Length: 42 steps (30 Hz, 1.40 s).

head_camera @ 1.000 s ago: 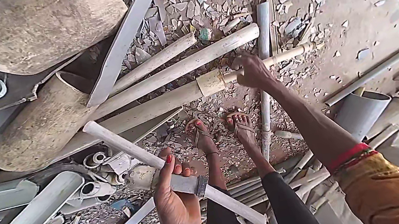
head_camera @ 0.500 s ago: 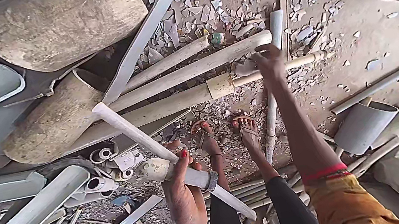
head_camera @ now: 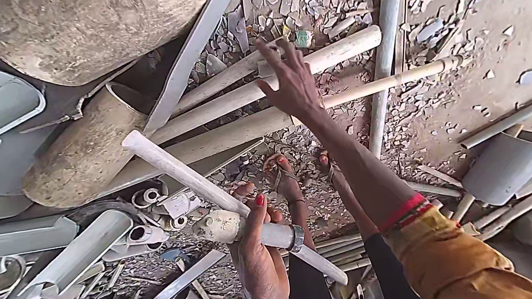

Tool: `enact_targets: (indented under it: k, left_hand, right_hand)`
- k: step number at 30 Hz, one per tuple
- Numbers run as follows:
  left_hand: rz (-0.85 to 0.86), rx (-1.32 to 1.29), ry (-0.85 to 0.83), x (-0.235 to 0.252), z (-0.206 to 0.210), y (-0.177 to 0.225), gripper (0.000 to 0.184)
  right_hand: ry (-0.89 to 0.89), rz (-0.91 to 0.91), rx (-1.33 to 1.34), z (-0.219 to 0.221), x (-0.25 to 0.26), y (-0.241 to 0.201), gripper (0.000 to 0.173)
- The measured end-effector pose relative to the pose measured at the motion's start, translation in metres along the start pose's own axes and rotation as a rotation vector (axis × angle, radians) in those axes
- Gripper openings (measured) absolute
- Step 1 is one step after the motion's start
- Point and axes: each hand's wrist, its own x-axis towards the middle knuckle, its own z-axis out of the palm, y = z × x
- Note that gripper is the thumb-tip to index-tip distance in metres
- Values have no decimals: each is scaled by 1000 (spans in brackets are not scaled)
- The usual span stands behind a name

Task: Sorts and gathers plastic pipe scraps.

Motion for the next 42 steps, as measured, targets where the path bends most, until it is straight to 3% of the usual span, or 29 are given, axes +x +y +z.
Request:
enact_targets:
  k: [4, 8, 10, 12, 14, 15, 17, 19, 20, 23, 26, 29, 32, 34, 37, 39, 40, 42]
  left_hand:
    - [-31, -58, 26, -2, 4, 5, 21]
    - [-14, -140, -27, 4, -4, 17, 32]
    - [21, -199, -35, 10, -14, 22, 26]
    - [45, -238, -57, 13, -22, 30, 26]
    - [63, -232, -108, 15, -28, 33, 26]
    - [64, -187, -103, 16, -28, 33, 22]
    - [47, -107, -78, 12, -19, 32, 20]
    - [46, -90, -63, 7, -7, 30, 25]
    - [39, -84, -61, 6, -3, 30, 25]
    - [-4, -79, -31, 5, -1, 28, 24]
    - [-7, -63, 26, 8, 0, 29, 23]
    - [-16, -95, 56, 9, -2, 29, 27]
    - [-1, -115, 88, 18, -7, 29, 30]
    - [4, -115, 133, 23, -11, 29, 29]
    - [8, -134, 201, 25, -13, 34, 26]
    - [15, -130, 218, 24, -12, 35, 20]
    - [16, -114, 220, 22, -12, 34, 18]
    - [20, -85, 219, 20, -9, 31, 16]
  right_hand:
    - [-82, 13, 92, 16, 24, -24, 38]
    - [-187, -8, 469, -56, -15, -80, 44]
    - [-400, -83, 677, -94, -61, -102, 54]
    - [-753, -164, 830, -122, -99, -110, 67]
    - [-1019, -159, 923, -137, -110, -106, 72]
    - [-999, -107, 960, -141, -107, -100, 69]
    - [-738, -38, 869, -144, -76, -78, 52]
    - [-389, 16, 451, -143, -14, -44, 35]
    - [-268, 74, 223, -142, 22, -25, 38]
    - [-137, 301, -104, -138, 119, 23, 83]
    - [-77, 392, -55, -128, 166, 46, 80]
    - [27, 409, 42, -115, 146, 46, 64]
    - [92, 425, 108, -100, 86, 36, 59]
    - [42, 376, 122, -88, 30, 22, 52]
    - [-11, 93, 155, -66, -48, -14, 38]
    - [-88, -132, 198, -60, -73, -53, 27]
    - [-165, -248, 232, -62, -77, -74, 31]
    - [-322, -534, 255, -69, -66, -112, 56]
